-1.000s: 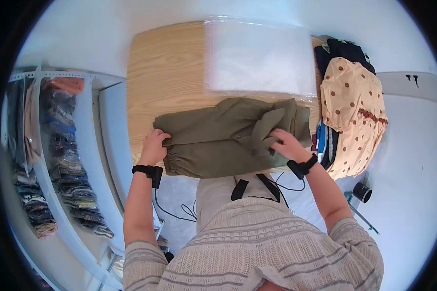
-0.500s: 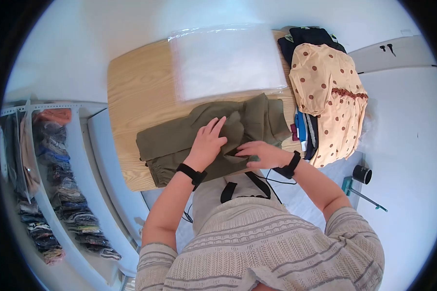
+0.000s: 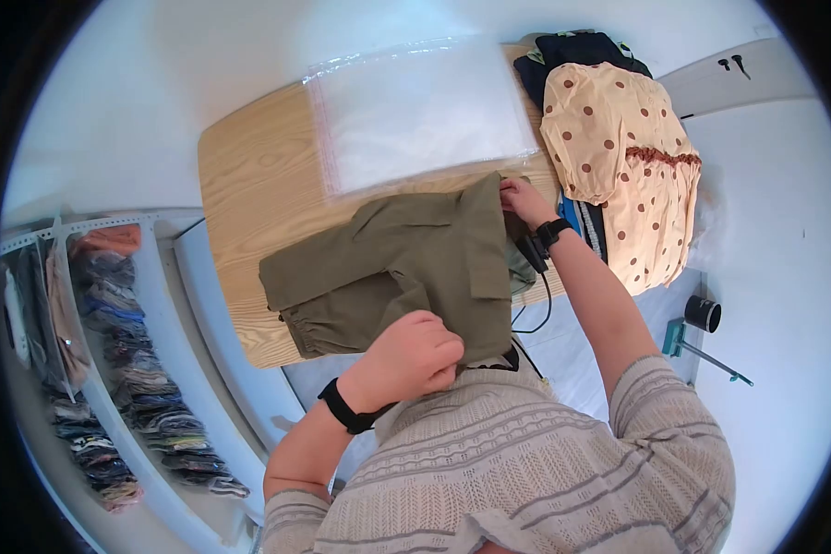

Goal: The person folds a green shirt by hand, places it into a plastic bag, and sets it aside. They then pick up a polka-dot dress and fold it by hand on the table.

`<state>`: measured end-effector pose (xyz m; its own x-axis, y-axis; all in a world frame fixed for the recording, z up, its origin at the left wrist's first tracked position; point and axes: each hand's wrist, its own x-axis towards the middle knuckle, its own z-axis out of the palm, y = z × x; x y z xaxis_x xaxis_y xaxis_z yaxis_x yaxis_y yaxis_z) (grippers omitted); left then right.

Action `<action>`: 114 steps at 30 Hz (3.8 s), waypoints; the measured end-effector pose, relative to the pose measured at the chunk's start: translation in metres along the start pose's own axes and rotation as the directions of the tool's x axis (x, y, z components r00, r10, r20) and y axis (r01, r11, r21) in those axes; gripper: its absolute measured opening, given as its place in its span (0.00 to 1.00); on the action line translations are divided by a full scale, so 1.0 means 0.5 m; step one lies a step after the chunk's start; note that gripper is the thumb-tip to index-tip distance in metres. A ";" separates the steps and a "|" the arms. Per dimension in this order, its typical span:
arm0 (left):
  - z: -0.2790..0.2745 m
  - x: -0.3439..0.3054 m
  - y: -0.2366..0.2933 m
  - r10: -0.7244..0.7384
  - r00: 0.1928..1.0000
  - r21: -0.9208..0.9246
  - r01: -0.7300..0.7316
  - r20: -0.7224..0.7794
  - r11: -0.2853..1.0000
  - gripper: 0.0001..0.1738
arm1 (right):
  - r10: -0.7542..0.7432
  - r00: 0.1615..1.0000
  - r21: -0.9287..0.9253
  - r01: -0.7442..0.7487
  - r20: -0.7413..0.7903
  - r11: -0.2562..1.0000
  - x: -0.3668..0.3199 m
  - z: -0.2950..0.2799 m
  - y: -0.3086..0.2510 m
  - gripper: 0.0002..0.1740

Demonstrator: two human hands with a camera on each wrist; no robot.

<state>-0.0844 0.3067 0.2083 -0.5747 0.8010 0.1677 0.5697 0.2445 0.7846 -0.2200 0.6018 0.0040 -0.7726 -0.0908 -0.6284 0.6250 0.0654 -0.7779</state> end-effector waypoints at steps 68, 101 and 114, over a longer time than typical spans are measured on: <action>-0.001 -0.320 -0.378 -0.595 -0.013 -0.258 0.909 -0.803 0.328 0.22 | -0.187 0.978 -0.736 0.191 0.089 0.650 0.031 0.019 -0.043 0.18; 0.135 -0.364 -0.360 -0.595 -0.175 -0.140 0.985 -0.785 -0.105 0.49 | -0.747 0.658 -0.974 0.217 0.096 0.066 -0.090 0.219 -0.040 0.25; 0.151 -0.379 -0.382 -0.574 -0.179 -0.141 0.984 -0.799 -0.110 0.47 | -0.517 0.822 -0.886 0.402 0.237 0.232 -0.002 -0.010 -0.038 0.15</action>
<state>-0.0400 0.1495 -0.0183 -0.6936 -0.7203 -0.0038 -0.7111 0.6839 0.1629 -0.2318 0.6055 0.0193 -0.9320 -0.3444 -0.1132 -0.2642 0.8590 -0.4385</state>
